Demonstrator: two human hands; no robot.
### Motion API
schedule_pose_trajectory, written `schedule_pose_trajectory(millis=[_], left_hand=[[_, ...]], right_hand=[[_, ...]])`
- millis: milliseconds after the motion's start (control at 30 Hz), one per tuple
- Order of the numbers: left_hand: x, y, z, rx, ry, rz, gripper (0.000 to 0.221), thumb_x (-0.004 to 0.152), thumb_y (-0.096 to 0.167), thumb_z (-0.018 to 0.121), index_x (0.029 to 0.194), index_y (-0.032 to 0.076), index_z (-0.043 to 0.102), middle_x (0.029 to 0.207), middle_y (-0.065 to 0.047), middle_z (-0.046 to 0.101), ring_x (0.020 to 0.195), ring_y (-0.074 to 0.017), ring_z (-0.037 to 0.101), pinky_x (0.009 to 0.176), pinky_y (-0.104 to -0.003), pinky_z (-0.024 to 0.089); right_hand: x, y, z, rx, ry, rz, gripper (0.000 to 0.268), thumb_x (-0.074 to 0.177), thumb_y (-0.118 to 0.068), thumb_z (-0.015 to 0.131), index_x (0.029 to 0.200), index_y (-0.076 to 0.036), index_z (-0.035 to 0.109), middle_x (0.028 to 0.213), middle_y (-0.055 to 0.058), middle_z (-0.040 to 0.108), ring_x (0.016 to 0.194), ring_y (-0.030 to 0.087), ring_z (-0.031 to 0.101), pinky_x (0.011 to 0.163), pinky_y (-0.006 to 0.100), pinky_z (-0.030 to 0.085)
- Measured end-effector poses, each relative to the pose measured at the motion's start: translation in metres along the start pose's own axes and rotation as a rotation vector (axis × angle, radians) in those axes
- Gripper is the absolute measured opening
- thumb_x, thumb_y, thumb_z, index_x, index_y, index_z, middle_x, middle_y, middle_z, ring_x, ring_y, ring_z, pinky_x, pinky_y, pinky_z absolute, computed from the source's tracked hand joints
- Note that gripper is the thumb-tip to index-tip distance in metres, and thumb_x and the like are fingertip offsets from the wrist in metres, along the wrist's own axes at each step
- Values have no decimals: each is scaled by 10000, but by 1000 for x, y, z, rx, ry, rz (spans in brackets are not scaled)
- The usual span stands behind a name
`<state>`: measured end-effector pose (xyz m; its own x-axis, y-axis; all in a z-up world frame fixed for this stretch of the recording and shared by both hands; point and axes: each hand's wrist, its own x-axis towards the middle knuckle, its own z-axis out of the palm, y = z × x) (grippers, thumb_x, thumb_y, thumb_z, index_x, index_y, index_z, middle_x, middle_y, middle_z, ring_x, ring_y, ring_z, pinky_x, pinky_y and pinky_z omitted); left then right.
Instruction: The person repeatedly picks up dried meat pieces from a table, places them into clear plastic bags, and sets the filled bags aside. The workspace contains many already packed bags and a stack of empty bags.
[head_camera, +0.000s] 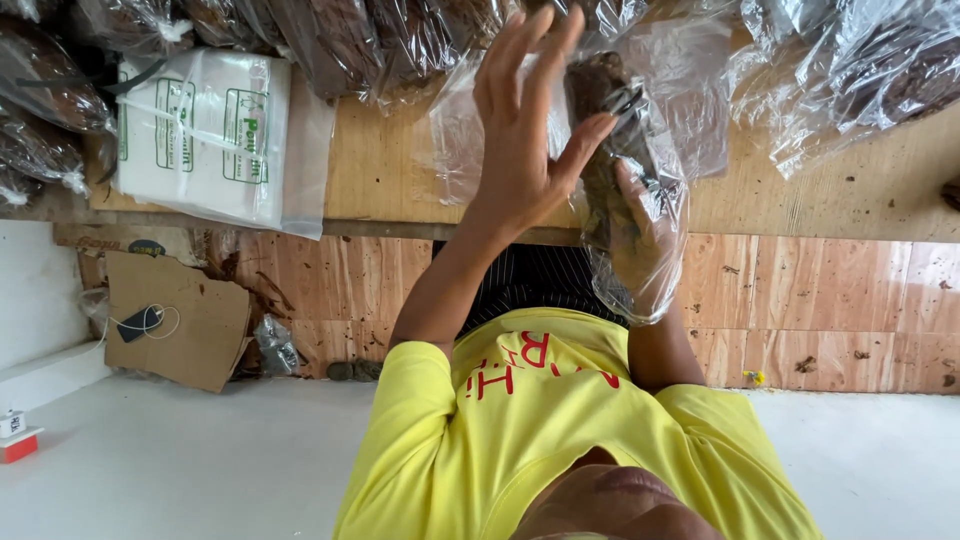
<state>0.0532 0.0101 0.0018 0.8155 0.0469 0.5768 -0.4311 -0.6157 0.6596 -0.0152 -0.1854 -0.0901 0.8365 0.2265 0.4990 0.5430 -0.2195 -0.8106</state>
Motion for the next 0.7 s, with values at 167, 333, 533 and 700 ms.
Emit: schedule_pose_trajectory(millis=[167,333,533,700], left_hand=[[34,8,-2,-107,-48,-14,132,961,236,756,1069,186,699,1272,-13,631,1372,-253,469,1221,-483,305],[20,35,15,11,-106,225,258,901,206,937,1044,321,756,1373,90,524,1434,-215,335,1286,-489,31],[-18,41,40,-90,79,269,499,991,530,728,1425,450,495,1663,67,237,1615,-192,156,1387,-553,-63],[-12,33,29,-787,277,-271,865,957,429,753,1627,229,242,1586,-50,353,1432,-189,436,1261,-372,464]], right_hand=[[12,-9,1,-314,-82,46,356,1108,29,485,1461,6,526,1451,271,567,1351,457,576,1180,510,496],[4,23,15,-547,-64,-79,635,830,260,501,1409,0,511,1263,235,685,1258,398,620,1217,585,363],[19,11,3,-35,54,97,424,991,0,581,1403,-99,559,1394,130,549,1348,323,516,1182,502,493],[33,-14,-7,351,157,275,355,1053,-233,660,1399,-181,599,1471,88,473,1399,288,457,1142,457,565]])
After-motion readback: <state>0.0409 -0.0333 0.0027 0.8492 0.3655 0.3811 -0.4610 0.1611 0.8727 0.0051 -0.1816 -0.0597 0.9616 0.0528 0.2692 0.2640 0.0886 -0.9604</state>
